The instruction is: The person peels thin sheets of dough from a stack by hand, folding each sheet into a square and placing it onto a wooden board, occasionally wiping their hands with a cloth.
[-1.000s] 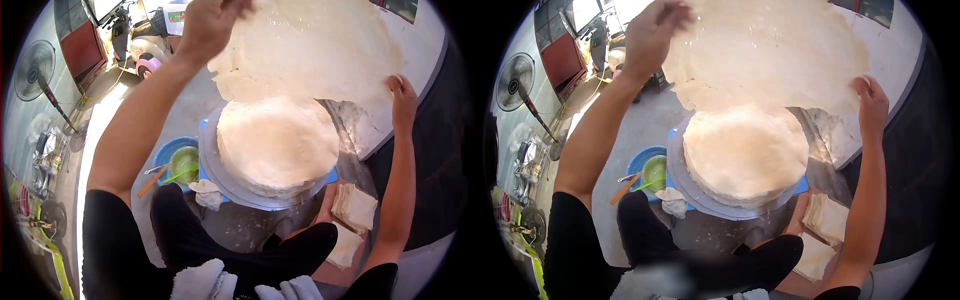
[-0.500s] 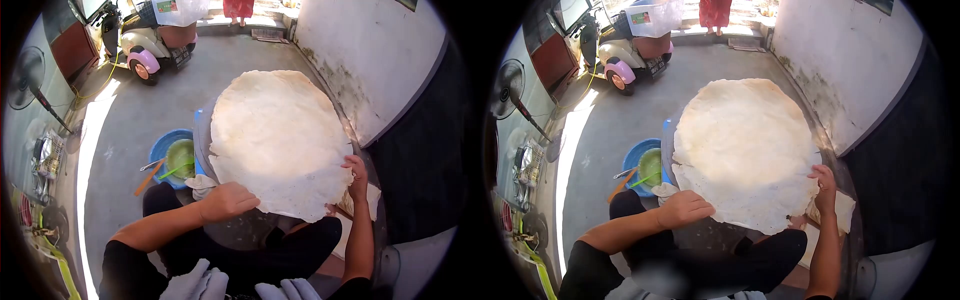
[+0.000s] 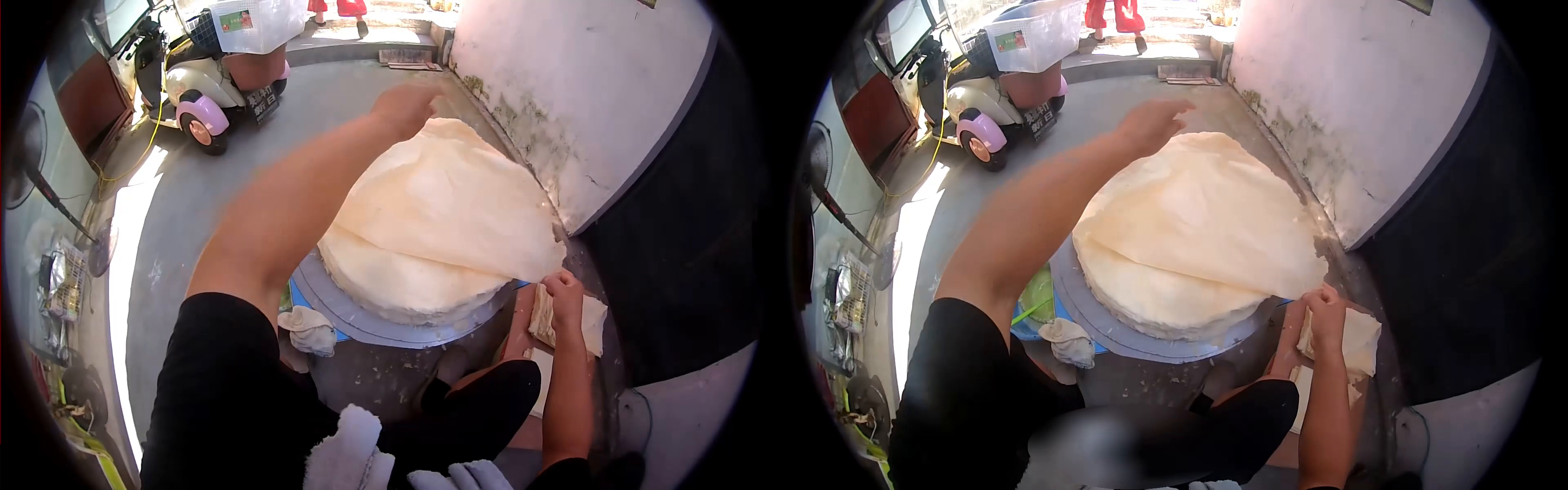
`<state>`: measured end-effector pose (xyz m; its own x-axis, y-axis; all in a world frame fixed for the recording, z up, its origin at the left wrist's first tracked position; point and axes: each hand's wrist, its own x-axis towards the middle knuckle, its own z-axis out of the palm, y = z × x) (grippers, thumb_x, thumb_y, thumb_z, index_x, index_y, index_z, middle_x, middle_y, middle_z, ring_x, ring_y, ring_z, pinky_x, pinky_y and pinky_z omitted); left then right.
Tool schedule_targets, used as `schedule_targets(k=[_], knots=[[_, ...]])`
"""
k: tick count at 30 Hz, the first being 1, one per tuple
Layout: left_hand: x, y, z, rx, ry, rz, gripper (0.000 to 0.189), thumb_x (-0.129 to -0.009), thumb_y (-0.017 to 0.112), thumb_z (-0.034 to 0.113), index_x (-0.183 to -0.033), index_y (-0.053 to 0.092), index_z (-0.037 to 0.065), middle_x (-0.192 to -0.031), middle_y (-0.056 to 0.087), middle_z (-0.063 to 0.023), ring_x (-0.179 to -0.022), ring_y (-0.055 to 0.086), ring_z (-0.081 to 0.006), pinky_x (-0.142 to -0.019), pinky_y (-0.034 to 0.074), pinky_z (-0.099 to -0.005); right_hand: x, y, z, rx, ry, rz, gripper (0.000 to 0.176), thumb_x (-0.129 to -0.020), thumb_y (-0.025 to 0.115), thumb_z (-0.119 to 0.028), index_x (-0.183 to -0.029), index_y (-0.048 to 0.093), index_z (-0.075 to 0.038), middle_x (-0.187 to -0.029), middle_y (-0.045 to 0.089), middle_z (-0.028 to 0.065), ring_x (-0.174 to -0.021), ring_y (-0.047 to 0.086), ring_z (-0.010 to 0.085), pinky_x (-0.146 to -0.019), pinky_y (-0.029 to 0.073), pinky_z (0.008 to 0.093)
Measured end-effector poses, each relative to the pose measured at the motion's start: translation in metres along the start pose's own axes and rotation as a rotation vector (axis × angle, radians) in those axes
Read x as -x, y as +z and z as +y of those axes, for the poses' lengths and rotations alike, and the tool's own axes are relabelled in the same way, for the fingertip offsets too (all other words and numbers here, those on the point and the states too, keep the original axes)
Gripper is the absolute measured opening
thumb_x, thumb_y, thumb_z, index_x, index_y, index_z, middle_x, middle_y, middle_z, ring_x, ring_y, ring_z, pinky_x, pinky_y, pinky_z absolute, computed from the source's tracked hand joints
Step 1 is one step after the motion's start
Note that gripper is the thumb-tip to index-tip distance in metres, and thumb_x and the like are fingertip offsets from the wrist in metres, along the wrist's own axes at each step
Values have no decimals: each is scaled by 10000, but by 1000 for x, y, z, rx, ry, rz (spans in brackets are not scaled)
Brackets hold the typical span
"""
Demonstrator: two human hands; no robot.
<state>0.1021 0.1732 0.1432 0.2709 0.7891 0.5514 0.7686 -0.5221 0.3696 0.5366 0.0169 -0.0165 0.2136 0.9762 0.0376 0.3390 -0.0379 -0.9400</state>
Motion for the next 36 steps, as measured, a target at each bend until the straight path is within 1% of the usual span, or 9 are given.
schedule_targets(k=[1,7,13,17,20,22,26,31,36], knots=[[-1,4,-1,-74,14,103,270,-950,641,227,-1183,673,93,-1127,713,-116,-1064,657,-310,-915,502,-416,7,5,-9,-79,67,6,80,-827,642,-87,-750,621,-79,-804,579,-19,-820,558,87,-731,476,280],[132,1,-3,-74,-242,-412,613,-905,687,451,-1357,566,54,-1352,577,-160,-1242,560,-337,-1045,439,-433,20,10,-13,-207,189,-8,36,-861,638,-111,-831,633,-93,-841,613,-12,-840,589,117,-780,513,320],[175,2,-64,117,-588,-351,768,-772,823,363,-1403,526,42,-1223,632,-162,-1158,613,-282,-978,489,-382,22,11,-23,-238,177,-17,31,-866,643,-115,-844,636,-94,-858,614,-6,-849,589,113,-787,510,308],[171,-9,-54,273,-591,-399,850,-744,854,323,-1448,475,33,-1191,644,-167,-1140,621,-293,-971,494,-370,17,1,-19,-235,130,-56,26,-877,631,-103,-879,647,-83,-875,616,-6,-855,596,124,-792,504,297],[176,-14,-39,332,-707,-337,898,-723,870,292,-1469,446,27,-1201,639,-175,-1148,617,-305,-970,496,-372,8,7,-44,-61,-32,174,96,-861,628,-33,-942,677,-22,-877,654,1,-866,628,176,-811,505,306],[179,-16,-36,270,-668,-361,923,-692,891,240,-1468,444,15,-1202,636,-188,-1139,619,-314,-960,503,-380,0,28,-97,458,-639,500,142,-876,631,-48,-999,677,8,-946,703,72,-943,671,260,-884,508,345],[174,-4,-52,350,-743,-349,898,-671,892,134,-1458,470,38,-1043,606,-102,-935,607,-223,-829,508,-322,-78,82,-119,441,-540,-86,229,-880,638,-82,-1092,697,-18,-1091,719,160,-1051,678,288,-924,511,374],[166,-6,-61,371,-816,-355,725,-676,850,39,-1347,576,19,-917,562,-50,-829,556,-173,-719,466,-311,-161,152,-95,886,-414,-337,287,-822,703,-181,-1066,713,-31,-1031,731,141,-975,690,309,-857,531,389],[159,-11,-65,395,-782,-394,602,-685,827,29,-1256,638,18,-836,560,-14,-765,548,-139,-683,451,-295,-181,161,-101,943,-205,-486,333,-718,788,-212,-988,707,-34,-931,726,142,-898,689,290,-788,536,389]])
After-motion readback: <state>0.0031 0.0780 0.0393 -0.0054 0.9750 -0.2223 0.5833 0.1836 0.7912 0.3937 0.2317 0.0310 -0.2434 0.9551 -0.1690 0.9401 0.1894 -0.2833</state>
